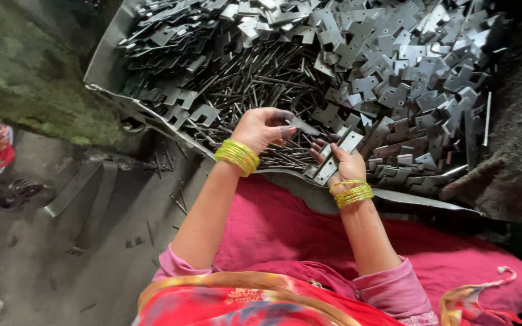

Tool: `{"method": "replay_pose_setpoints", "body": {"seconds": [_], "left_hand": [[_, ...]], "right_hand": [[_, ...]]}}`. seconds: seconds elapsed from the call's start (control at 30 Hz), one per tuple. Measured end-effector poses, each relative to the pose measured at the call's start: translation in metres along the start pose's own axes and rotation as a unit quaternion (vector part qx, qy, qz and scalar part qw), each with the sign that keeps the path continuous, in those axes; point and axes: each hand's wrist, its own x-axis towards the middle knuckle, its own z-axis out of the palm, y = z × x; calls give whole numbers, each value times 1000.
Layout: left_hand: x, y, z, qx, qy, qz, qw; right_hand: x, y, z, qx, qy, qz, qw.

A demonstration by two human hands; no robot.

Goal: The person sits on the floor and repeatedly picks up small metal brackets and pins from a large bin. They insert the pins into the brackets by hand and place the assembled units onto a nearby pile. The process is continuous and repetitive.

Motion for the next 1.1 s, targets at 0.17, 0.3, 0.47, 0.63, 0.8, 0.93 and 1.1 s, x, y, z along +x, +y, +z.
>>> {"method": "replay_pose_setpoints", "body": {"seconds": [0.17,0.3,0.47,0.63,0.8,0.93,1.1], "left_hand": [[14,27,34,446,162,316,822],[32,33,71,272,51,98,956],[40,9,108,296,42,148,943],[9,-21,96,215,192,168,943],[-46,-26,61,-13,74,-101,992],[-70,-17,-3,222,59,21,973],[-46,-9,-38,335,-56,46,939]], "right_hand": [[11,-11,-16,-77,-12,-15,997],[11,-19,-14,30,-94,9,995],[-6,-20,-2,138,-112,75,981],[-8,-2,11,4,-30,-29,999],[-11,25,50,-46,-55,-82,994],[-31,10,88,-251,-140,-330,899],[-55,-30,106,-770,-207,-253,549]]}}
